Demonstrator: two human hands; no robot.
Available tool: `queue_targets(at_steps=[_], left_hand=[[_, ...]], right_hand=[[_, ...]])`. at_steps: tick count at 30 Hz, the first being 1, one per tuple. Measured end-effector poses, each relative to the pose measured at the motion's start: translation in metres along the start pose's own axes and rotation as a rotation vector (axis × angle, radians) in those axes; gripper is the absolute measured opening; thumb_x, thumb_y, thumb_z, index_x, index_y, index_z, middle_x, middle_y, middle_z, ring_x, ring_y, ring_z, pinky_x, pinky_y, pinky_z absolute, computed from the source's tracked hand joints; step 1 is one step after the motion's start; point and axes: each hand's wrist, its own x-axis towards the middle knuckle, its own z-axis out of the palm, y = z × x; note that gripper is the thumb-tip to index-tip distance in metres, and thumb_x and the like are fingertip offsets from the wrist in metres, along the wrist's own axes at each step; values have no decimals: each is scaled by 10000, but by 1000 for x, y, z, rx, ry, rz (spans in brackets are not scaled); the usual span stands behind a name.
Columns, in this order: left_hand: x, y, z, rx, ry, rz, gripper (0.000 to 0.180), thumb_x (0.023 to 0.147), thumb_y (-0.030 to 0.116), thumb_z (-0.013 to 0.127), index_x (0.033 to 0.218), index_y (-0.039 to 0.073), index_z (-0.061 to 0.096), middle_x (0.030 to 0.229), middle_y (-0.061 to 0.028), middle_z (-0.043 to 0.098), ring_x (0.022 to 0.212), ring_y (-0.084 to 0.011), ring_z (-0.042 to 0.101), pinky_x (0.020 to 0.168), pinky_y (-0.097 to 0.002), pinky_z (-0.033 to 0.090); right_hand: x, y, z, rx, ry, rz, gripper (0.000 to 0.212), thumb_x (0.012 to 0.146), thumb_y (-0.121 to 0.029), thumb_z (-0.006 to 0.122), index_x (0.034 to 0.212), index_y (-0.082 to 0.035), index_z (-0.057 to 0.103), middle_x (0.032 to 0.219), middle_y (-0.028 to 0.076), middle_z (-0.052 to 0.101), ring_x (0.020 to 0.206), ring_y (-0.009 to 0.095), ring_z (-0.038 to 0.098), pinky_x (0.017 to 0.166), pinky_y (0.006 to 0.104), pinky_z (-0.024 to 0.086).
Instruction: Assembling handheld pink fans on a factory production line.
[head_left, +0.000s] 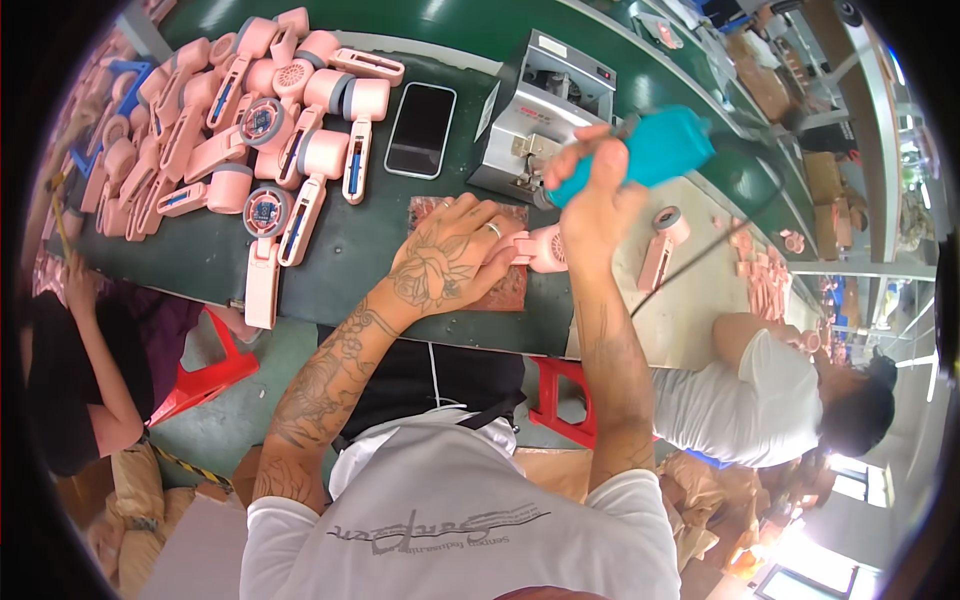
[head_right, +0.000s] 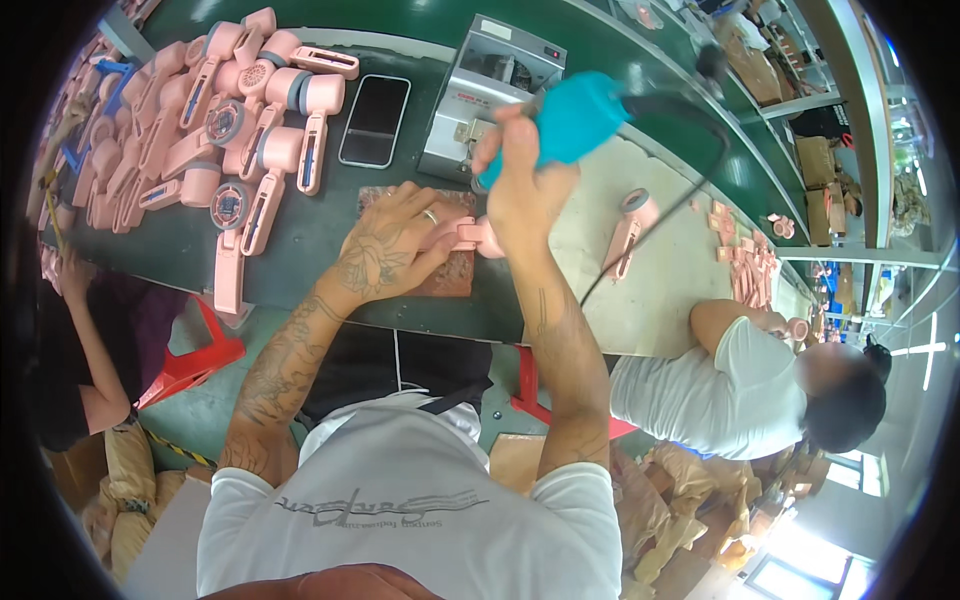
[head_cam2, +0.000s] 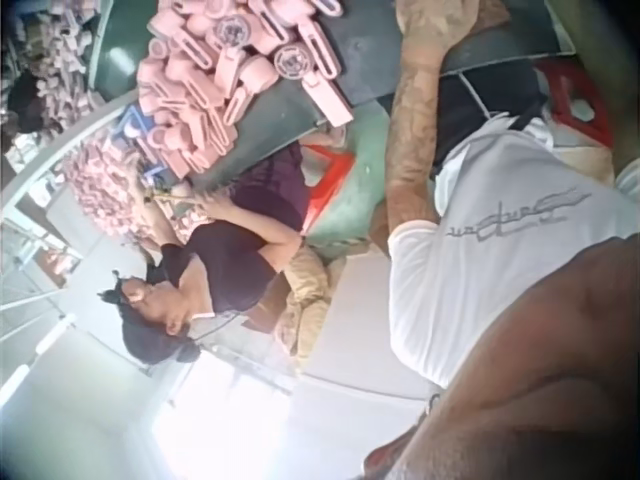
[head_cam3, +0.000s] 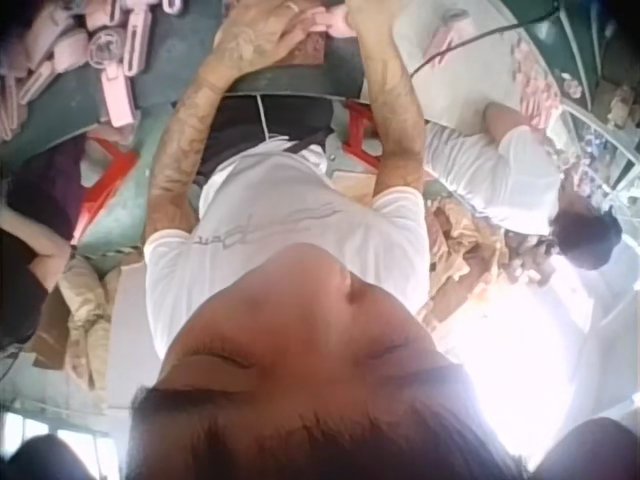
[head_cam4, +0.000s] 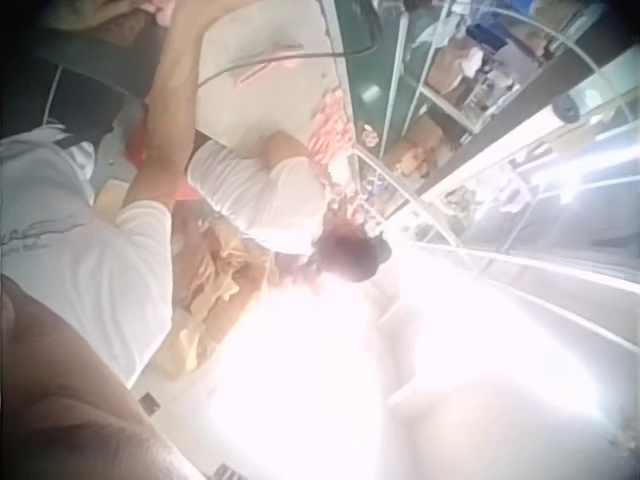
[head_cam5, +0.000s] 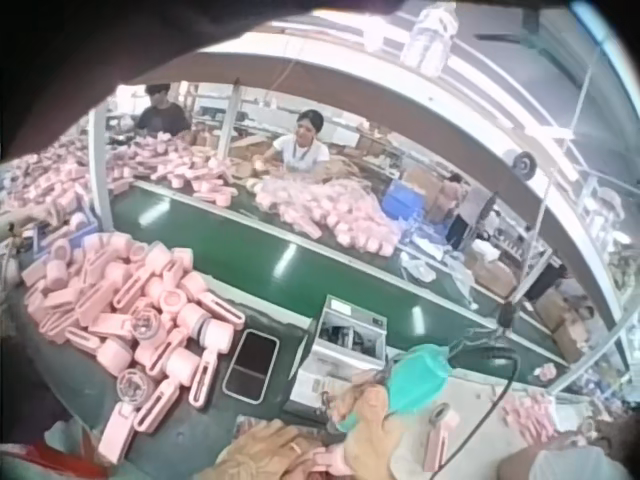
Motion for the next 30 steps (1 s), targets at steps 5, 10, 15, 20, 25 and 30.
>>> queue_targets(at_steps=[5,10,15,20,25,30], left_hand=[[6,5,-1,14,-18,-20,332,933,292,633,1189,95,711,1188,-115,632,1116,-338,586,1022,-508,481],[4,6,0,-5,8,-30,323,915,269,651,1173,87,719,1176,-112,637,1099,-335,593,1010,-500,491],[2,4,0,-10,4,-21,316,907,255,658,1168,88,718,1165,-103,638,1081,-323,595,994,-496,497],[9,9,-2,-9,-30,-10,309,922,240,649,1186,84,694,1187,-84,632,1070,-309,595,971,-490,496],[10,10,-10,22,12,-3,249,938,218,633,1147,101,699,1233,-64,622,1071,-290,599,919,-476,495],[2,4,1,-29,115,96,233,1006,314,609,1133,151,717,1275,-65,659,1114,-297,635,957,-514,488]], right_hand=[[-37,-24,-26,4,14,71,676,985,-599,638,1122,55,535,685,85,553,566,200,536,565,360,472],[-45,-19,-29,-35,-21,46,704,963,-610,661,1115,65,533,666,92,544,567,208,541,565,359,475],[-52,-6,-32,99,-68,59,529,994,-461,693,1072,49,575,739,77,600,654,169,602,601,307,495],[-56,2,-31,36,-77,38,559,1000,-540,646,1024,0,505,688,93,543,589,210,547,568,361,483],[-57,4,-24,78,-138,33,523,993,-518,659,1017,-18,506,728,100,557,616,209,548,598,359,489],[-80,54,-71,-168,77,138,336,1084,-352,462,1094,-28,550,883,87,590,792,239,578,693,385,512]])
